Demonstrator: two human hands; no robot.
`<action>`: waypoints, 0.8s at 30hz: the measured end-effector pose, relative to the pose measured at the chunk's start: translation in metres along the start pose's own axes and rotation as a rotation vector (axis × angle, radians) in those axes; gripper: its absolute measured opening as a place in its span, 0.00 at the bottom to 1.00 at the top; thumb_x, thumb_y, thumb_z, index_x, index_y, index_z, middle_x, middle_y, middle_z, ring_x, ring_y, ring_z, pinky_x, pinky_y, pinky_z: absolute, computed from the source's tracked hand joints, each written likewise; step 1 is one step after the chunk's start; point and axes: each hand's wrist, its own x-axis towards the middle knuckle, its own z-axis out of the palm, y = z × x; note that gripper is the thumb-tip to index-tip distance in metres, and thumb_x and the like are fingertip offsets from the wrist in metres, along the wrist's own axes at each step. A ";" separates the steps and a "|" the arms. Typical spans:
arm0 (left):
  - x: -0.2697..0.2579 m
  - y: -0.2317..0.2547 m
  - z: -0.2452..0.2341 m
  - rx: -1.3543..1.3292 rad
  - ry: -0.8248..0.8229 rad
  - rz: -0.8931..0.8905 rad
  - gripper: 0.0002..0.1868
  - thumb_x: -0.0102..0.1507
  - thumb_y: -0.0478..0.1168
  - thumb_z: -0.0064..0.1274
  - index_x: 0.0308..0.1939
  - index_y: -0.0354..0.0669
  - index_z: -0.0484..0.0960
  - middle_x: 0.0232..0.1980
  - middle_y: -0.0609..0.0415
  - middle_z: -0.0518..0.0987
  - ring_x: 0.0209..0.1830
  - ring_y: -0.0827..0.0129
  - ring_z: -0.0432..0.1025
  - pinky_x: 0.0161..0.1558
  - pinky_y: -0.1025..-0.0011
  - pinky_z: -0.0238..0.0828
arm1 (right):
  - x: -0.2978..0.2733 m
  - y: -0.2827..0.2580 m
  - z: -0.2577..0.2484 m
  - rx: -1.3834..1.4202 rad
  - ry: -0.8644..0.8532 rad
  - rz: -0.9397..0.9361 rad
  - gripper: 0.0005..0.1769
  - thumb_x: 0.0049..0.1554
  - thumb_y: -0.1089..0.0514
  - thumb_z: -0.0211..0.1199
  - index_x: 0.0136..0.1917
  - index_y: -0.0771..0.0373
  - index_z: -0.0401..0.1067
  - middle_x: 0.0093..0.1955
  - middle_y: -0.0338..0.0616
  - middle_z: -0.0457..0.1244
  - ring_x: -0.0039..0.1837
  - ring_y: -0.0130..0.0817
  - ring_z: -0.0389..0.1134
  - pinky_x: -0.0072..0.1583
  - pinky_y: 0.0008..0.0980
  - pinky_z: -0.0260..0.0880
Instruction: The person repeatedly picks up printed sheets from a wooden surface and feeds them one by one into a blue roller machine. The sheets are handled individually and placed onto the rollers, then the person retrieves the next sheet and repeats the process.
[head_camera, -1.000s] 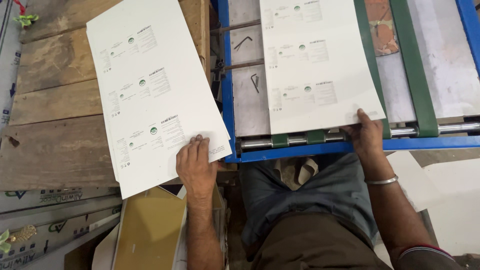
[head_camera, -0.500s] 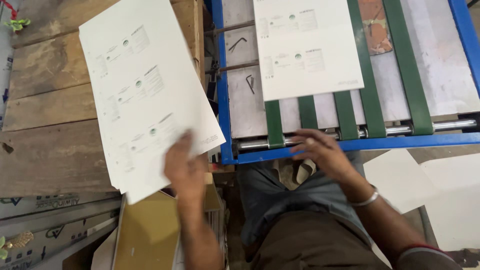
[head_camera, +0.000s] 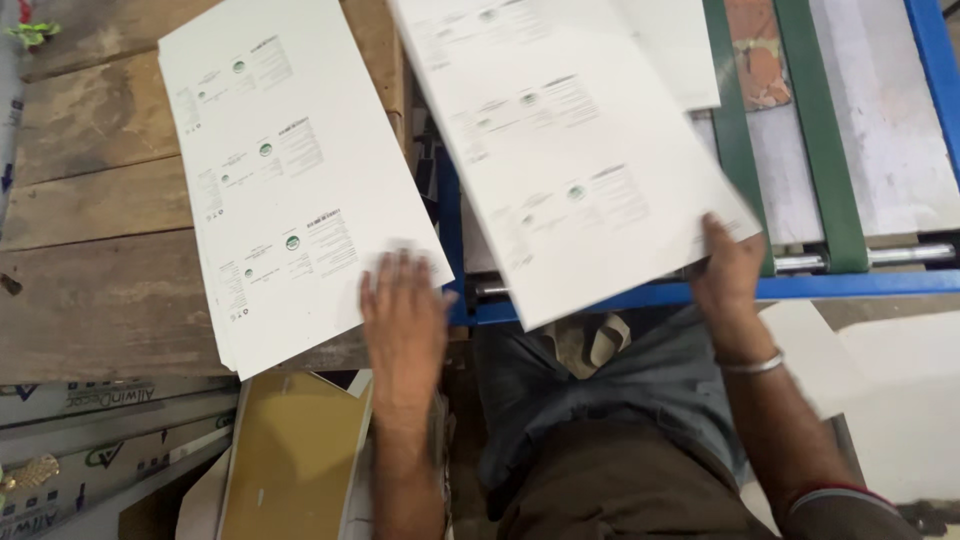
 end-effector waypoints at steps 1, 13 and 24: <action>0.002 -0.011 0.004 0.038 0.001 -0.005 0.28 0.65 0.48 0.54 0.64 0.32 0.76 0.68 0.38 0.74 0.72 0.51 0.66 0.73 0.49 0.55 | 0.009 0.000 -0.014 0.023 0.072 -0.002 0.22 0.64 0.70 0.58 0.71 0.74 0.61 0.65 0.53 0.65 0.65 0.41 0.69 0.65 0.37 0.75; -0.011 -0.027 0.022 -0.053 0.217 -0.002 0.23 0.56 0.36 0.66 0.56 0.37 0.81 0.57 0.44 0.82 0.61 0.53 0.74 0.62 0.56 0.71 | -0.043 0.005 -0.096 -0.169 0.084 -0.077 0.19 0.68 0.69 0.53 0.71 0.77 0.64 0.65 0.51 0.65 0.64 0.35 0.68 0.63 0.30 0.70; -0.017 -0.030 0.032 -0.080 0.276 -0.010 0.22 0.56 0.31 0.67 0.54 0.37 0.82 0.57 0.46 0.82 0.61 0.55 0.76 0.63 0.58 0.73 | -0.102 0.021 -0.116 -0.195 0.111 -0.014 0.26 0.66 0.66 0.58 0.74 0.77 0.59 0.66 0.54 0.63 0.65 0.37 0.67 0.66 0.32 0.69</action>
